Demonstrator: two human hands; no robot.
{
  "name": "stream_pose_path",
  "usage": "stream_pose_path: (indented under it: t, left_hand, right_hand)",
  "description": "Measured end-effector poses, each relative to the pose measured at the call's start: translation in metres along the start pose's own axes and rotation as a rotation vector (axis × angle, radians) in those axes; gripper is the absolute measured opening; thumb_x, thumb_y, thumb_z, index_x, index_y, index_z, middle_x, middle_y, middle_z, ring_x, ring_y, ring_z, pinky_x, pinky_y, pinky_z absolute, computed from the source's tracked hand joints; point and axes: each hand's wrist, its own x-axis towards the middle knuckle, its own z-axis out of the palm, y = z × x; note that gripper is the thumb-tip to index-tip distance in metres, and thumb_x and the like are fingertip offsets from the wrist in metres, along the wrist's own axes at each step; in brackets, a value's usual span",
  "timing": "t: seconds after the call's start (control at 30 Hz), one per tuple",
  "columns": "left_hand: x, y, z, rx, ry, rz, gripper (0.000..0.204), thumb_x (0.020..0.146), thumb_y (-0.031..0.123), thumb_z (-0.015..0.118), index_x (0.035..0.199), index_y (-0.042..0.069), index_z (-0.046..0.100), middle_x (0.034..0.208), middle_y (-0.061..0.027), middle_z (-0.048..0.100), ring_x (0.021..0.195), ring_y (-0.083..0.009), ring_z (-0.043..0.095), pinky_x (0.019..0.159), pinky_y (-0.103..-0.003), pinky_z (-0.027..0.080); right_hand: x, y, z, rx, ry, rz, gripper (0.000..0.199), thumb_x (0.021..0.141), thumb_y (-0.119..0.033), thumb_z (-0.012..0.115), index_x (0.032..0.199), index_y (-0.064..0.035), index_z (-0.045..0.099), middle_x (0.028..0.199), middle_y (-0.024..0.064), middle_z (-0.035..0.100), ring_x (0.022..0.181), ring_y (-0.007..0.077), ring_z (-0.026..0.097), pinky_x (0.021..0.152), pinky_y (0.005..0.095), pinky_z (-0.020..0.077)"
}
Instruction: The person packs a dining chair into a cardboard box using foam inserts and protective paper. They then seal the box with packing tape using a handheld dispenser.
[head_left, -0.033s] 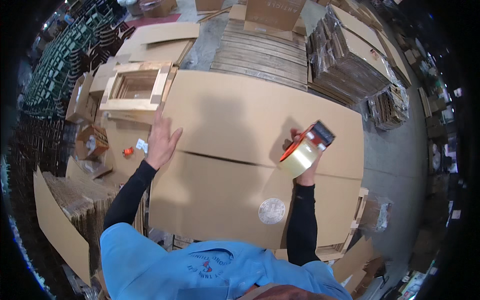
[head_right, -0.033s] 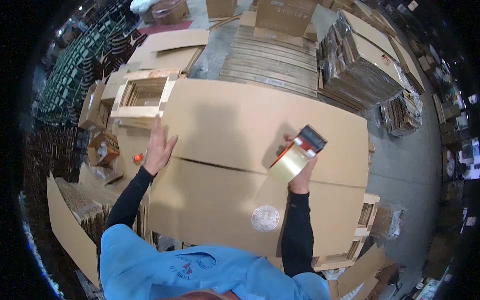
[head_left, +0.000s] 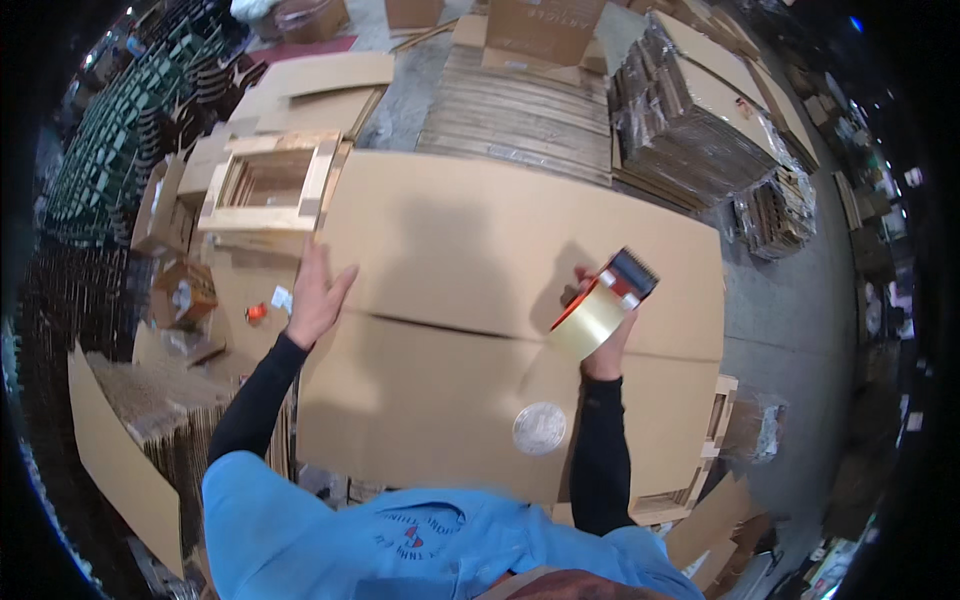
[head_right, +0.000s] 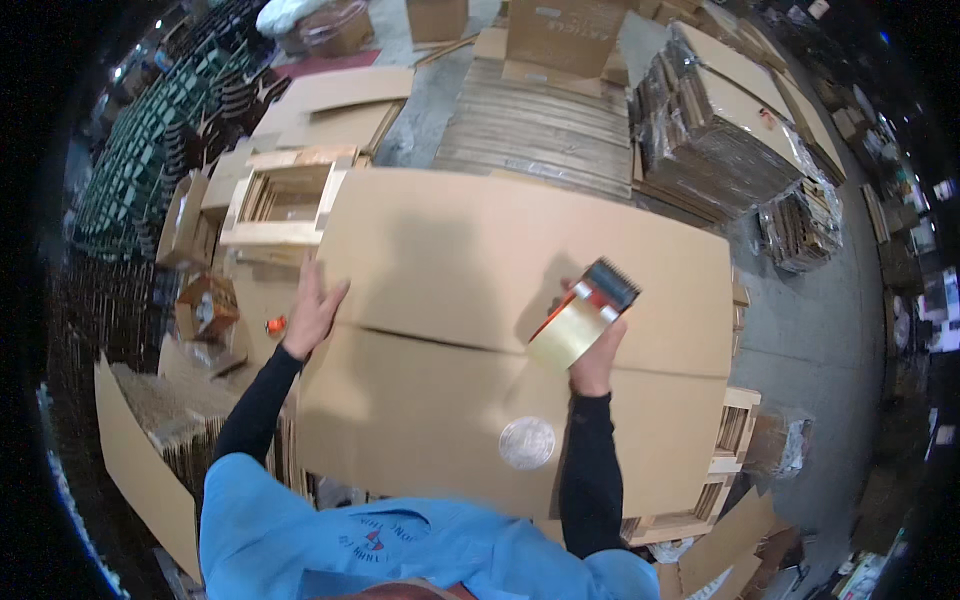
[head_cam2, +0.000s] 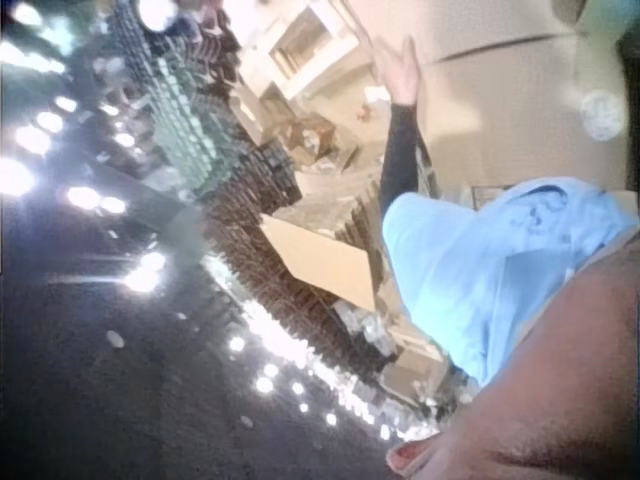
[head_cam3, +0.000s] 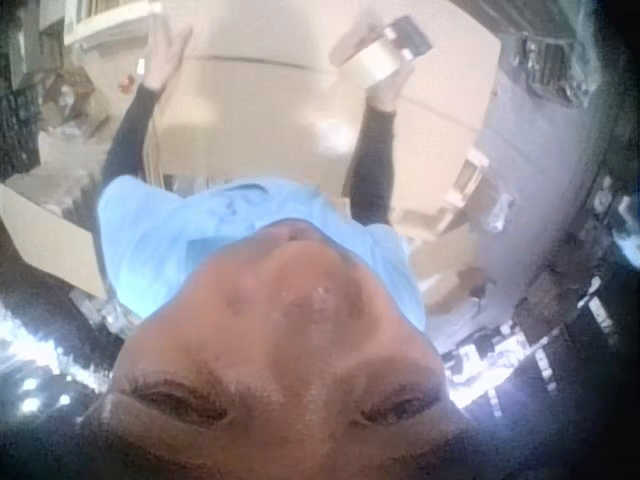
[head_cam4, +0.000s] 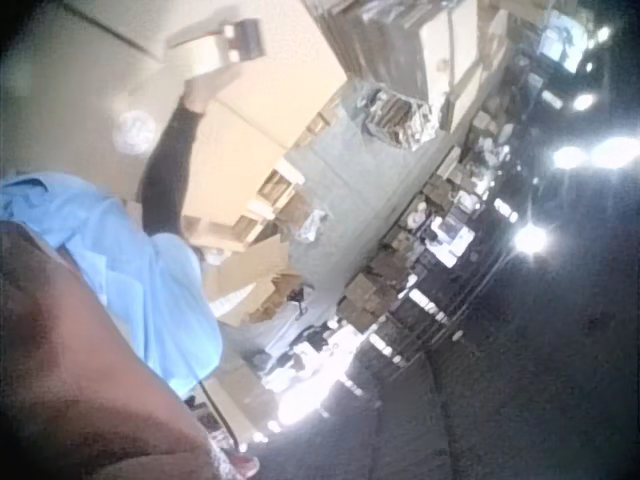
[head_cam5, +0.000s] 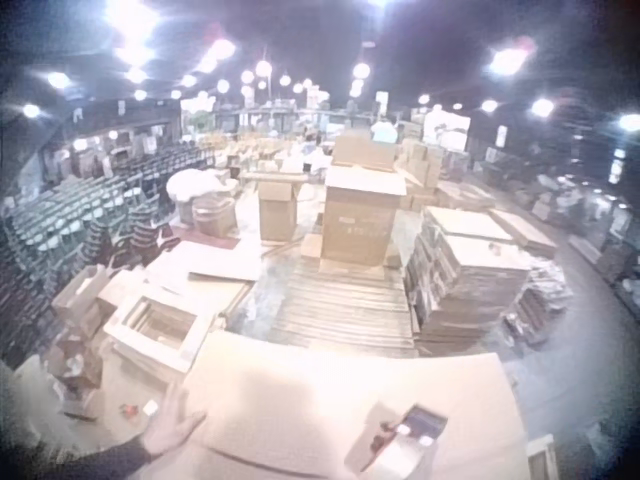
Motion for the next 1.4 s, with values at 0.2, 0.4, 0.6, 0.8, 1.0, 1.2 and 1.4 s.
stream_pose_path:
  t: [0.2, 0.4, 0.6, 0.8, 1.0, 1.2, 1.4]
  left_hand:
    - [-0.019, 0.017, -0.014, 0.281, -0.095, -0.202, 0.067, 0.098, 0.038, 0.058, 0.138, -0.011, 0.037, 0.136, -0.0380, 0.046, 0.125, -0.0489, 0.049, 0.102, -0.049, 0.042]
    - [-0.024, 0.055, -0.015, 0.347, -0.199, -0.299, 0.055, 0.096, 0.045, 0.057, 0.119, -0.004, 0.047, 0.125, -0.0336, 0.045, 0.102, -0.0528, 0.052, 0.083, -0.057, 0.044]
    - [-0.023, 0.056, -0.023, 0.333, -0.218, -0.202, 0.059, 0.094, 0.045, 0.059, 0.118, -0.006, 0.046, 0.132, -0.0322, 0.039, 0.108, -0.0522, 0.049, 0.086, -0.056, 0.043]
    - [-0.018, 0.058, -0.018, 0.491, -0.138, -0.041, 0.055, 0.096, 0.035, 0.058, 0.128, -0.007, 0.045, 0.152, -0.0313, 0.027, 0.135, -0.0511, 0.033, 0.109, -0.054, 0.032]
    - [0.053, 0.053, 0.019, 0.664, 0.133, 0.131, 0.056, 0.095, 0.044, 0.060, 0.129, 0.000, 0.054, 0.160, -0.0283, 0.019, 0.148, -0.0451, 0.017, 0.119, -0.057, 0.015]
    - [0.163, 0.114, 0.128, 0.496, 0.024, 0.391, 0.054, 0.096, 0.055, 0.051, 0.117, 0.006, 0.063, 0.131, -0.0230, 0.057, 0.127, -0.0381, 0.050, 0.109, -0.057, 0.032]
    - [0.167, 0.166, 0.167, 0.514, -0.105, 0.373, 0.050, 0.097, 0.054, 0.048, 0.116, 0.010, 0.064, 0.110, -0.0197, 0.067, 0.107, -0.0356, 0.062, 0.098, -0.053, 0.039]
  right_hand:
    - [-0.028, 0.006, -0.001, 0.538, -0.097, 0.161, 0.040, 0.098, -0.032, 0.058, 0.123, -0.0013, 0.053, 0.115, 0.0130, 0.063, 0.094, 0.0184, 0.064, 0.078, 0.0370, 0.0564]
    - [-0.044, -0.016, 0.013, 0.016, 0.125, -0.221, 0.027, 0.096, -0.019, 0.062, 0.117, -0.0018, 0.059, 0.124, 0.0188, 0.063, 0.124, 0.0349, 0.056, 0.116, 0.0563, 0.0335]
    - [-0.039, -0.009, -0.008, 0.161, -0.013, -0.257, 0.030, 0.099, -0.023, 0.058, 0.125, -0.0084, 0.057, 0.137, 0.0136, 0.058, 0.135, 0.0319, 0.049, 0.119, 0.0586, 0.0243]
    - [-0.032, -0.007, -0.007, 0.180, -0.037, -0.219, 0.031, 0.099, -0.021, 0.056, 0.125, -0.0051, 0.057, 0.137, 0.0162, 0.057, 0.135, 0.0345, 0.048, 0.120, 0.0590, 0.0237]
    - [-0.023, -0.013, 0.004, 0.225, 0.025, -0.154, 0.037, 0.099, -0.019, 0.057, 0.125, 0.0055, 0.050, 0.139, 0.0230, 0.051, 0.135, 0.0384, 0.045, 0.121, 0.0536, 0.0265]
    - [-0.018, -0.011, 0.010, 0.382, 0.100, -0.079, 0.035, 0.098, -0.011, 0.057, 0.126, 0.0075, 0.048, 0.130, 0.0226, 0.056, 0.128, 0.0379, 0.052, 0.116, 0.0495, 0.0372]
    - [-0.005, -0.009, 0.018, 0.218, 0.028, 0.001, 0.037, 0.095, -0.016, 0.065, 0.125, 0.0028, 0.052, 0.123, 0.0184, 0.064, 0.112, 0.0279, 0.064, 0.103, 0.0398, 0.0500]
